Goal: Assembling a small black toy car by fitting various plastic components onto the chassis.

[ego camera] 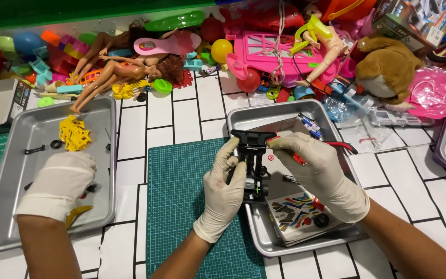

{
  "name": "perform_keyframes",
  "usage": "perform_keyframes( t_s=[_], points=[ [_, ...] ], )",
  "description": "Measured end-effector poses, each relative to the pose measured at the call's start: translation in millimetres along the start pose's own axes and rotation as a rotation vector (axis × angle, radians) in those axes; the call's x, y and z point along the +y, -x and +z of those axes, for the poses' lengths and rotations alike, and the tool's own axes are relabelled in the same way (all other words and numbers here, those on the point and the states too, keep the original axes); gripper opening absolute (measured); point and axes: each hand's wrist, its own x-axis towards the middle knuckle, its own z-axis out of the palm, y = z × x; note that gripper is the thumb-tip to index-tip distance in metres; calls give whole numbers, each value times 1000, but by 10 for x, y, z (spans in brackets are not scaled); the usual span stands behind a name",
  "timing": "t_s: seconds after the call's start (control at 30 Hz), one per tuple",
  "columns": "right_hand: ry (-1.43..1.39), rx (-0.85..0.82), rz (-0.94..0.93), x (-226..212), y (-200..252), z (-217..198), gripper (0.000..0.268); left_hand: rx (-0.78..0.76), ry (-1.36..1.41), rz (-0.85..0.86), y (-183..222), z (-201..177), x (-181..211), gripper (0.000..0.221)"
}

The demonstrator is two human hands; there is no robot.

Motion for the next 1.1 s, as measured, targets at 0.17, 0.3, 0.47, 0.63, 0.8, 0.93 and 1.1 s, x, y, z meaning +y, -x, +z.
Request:
perform_keyframes(
  t_s=[0.17,0.3,0.47,0.63,0.8,0.93,1.1],
  points=[
    [0,7,4,22,25,0,19,1,24,-15,5,22,62,45],
    [25,9,-3,29,79,-2,22,-23,77,-69,31,54,191,46],
    [-12,-13,-20,64,98,-7,22,-33,142,-117,39,59,200,46],
    [-26,-27,-15,86,119,-9,23,-36,132,-116,29,59,218,45],
    [-6,11,-31,114,141,20,19,-40,133,-112,22,50,190,45],
    [24,29,-38,54,99,20,20,-42,130,-108,19,37,143,45],
    [24,28,5,16,71,1,19,-28,112,-85,21,6,94,46]
  ],
)
